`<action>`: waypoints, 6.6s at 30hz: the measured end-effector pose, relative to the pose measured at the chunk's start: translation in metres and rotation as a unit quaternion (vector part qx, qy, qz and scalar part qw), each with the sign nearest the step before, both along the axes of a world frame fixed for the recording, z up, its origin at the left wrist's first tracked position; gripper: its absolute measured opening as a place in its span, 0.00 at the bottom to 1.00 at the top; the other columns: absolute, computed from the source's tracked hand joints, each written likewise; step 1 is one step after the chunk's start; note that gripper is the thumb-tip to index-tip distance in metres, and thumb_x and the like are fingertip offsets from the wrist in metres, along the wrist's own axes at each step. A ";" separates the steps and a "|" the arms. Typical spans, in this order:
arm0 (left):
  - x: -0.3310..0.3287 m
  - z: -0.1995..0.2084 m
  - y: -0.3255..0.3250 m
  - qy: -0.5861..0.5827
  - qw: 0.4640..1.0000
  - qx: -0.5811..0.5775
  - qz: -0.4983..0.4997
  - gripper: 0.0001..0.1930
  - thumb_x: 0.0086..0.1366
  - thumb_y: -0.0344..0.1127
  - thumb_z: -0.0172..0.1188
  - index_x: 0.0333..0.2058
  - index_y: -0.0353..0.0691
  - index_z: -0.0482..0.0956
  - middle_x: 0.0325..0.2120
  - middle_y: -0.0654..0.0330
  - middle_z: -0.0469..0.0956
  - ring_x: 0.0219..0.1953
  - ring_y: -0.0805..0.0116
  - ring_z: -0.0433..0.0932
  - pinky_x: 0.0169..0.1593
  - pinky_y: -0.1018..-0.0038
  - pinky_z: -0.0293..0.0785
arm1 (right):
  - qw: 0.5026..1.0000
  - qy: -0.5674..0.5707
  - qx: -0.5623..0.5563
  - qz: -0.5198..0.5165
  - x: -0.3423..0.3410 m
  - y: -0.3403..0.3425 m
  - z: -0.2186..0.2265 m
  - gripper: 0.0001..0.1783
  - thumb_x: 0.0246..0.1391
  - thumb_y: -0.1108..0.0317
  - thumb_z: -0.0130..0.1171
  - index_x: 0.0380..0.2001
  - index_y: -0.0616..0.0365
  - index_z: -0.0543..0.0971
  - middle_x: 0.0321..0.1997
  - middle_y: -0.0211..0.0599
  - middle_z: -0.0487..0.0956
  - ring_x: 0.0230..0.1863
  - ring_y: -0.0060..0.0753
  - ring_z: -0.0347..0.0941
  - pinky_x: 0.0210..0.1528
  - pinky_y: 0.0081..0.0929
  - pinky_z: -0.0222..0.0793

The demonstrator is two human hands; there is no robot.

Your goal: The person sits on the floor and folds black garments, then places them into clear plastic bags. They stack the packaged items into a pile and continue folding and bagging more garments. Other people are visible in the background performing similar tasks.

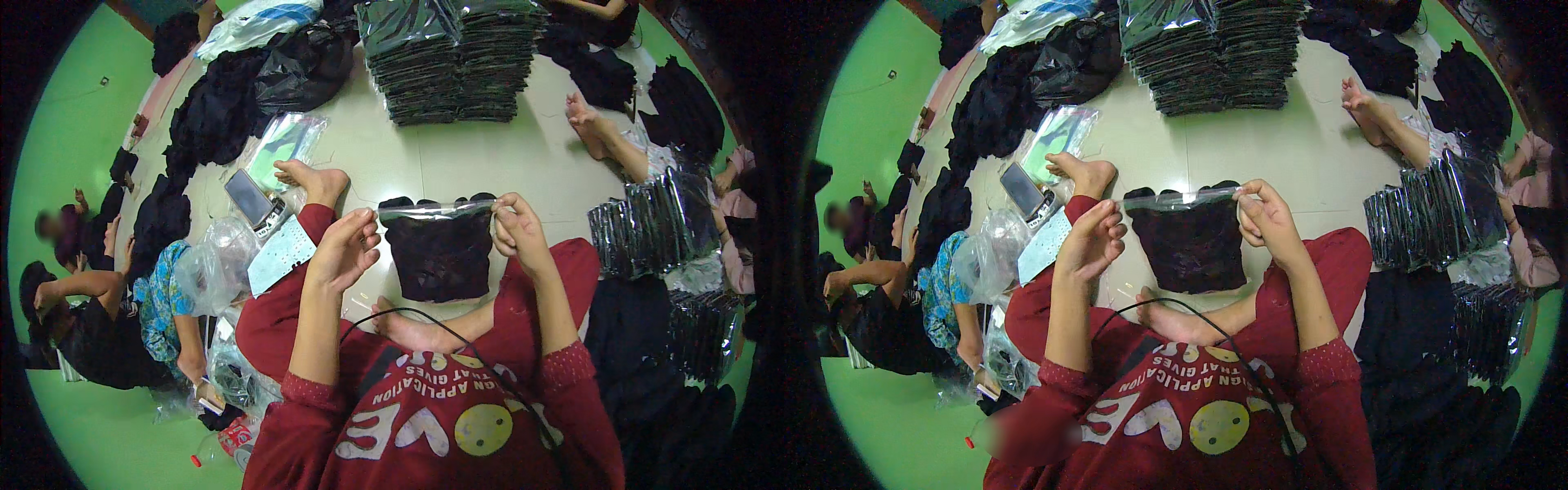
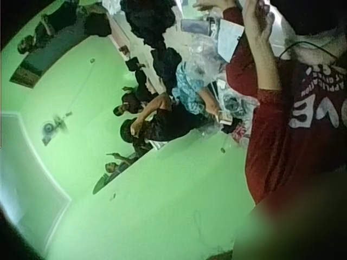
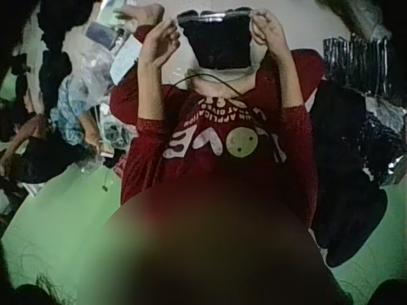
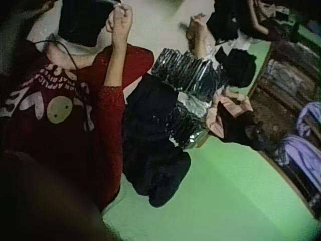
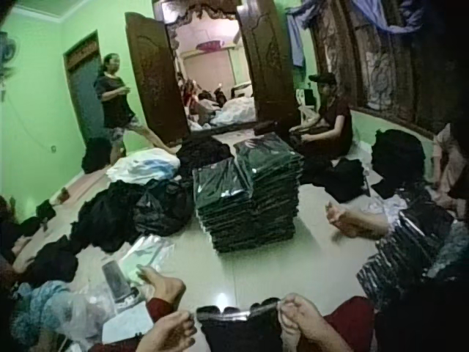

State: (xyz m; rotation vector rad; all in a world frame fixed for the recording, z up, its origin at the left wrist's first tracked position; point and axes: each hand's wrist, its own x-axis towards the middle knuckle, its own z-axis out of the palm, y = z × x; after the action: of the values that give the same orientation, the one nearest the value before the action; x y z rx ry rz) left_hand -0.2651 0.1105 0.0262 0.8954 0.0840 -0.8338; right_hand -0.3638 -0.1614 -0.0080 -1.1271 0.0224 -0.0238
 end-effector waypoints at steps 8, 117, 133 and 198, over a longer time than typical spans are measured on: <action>0.021 -0.010 -0.005 -0.200 0.975 0.084 0.044 0.08 0.62 0.39 0.58 0.31 0.41 0.74 0.22 0.68 0.72 0.27 0.77 0.72 0.34 0.78 0.70 | 0.997 0.027 -0.068 -0.023 0.023 -0.016 -0.020 0.09 0.62 0.63 0.48 0.40 0.56 0.68 0.15 0.19 0.59 0.13 0.10 0.48 0.13 0.13 0.42; 0.068 -0.194 -0.005 -0.830 0.387 0.364 -0.169 0.12 0.53 0.35 0.56 0.36 0.39 0.69 0.48 0.51 0.69 0.51 0.56 0.69 0.57 0.59 0.62 | 0.920 0.123 -0.364 0.080 0.060 -0.071 -0.136 0.32 0.53 0.73 0.53 0.61 0.53 0.58 0.47 0.40 0.75 0.41 0.28 0.72 0.42 0.24 0.68; 0.014 -0.044 -0.081 -0.588 0.756 0.210 0.196 0.02 0.59 0.24 0.50 0.31 0.34 0.67 0.25 0.57 0.72 0.26 0.70 0.73 0.30 0.78 0.69 | 0.946 0.091 -0.310 0.030 0.002 -0.079 -0.018 0.29 0.59 0.69 0.49 0.63 0.53 0.56 0.42 0.36 0.78 0.28 0.19 0.71 0.30 0.16 0.65; 0.000 -0.224 -0.061 -0.399 0.614 0.656 0.185 0.08 0.59 0.36 0.53 0.36 0.41 0.73 0.30 0.60 0.76 0.38 0.62 0.71 0.48 0.62 0.54 | 0.946 0.253 -0.198 0.042 0.051 -0.022 -0.192 0.09 0.61 0.66 0.49 0.36 0.59 0.75 0.18 0.20 0.65 0.13 0.11 0.50 0.14 0.13 0.46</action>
State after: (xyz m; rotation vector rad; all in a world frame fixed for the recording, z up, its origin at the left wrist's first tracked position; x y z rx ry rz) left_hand -0.2651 0.0498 -0.1977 2.4853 0.0862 0.2758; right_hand -0.3132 -0.1829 -0.2003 -1.5114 0.4453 0.3523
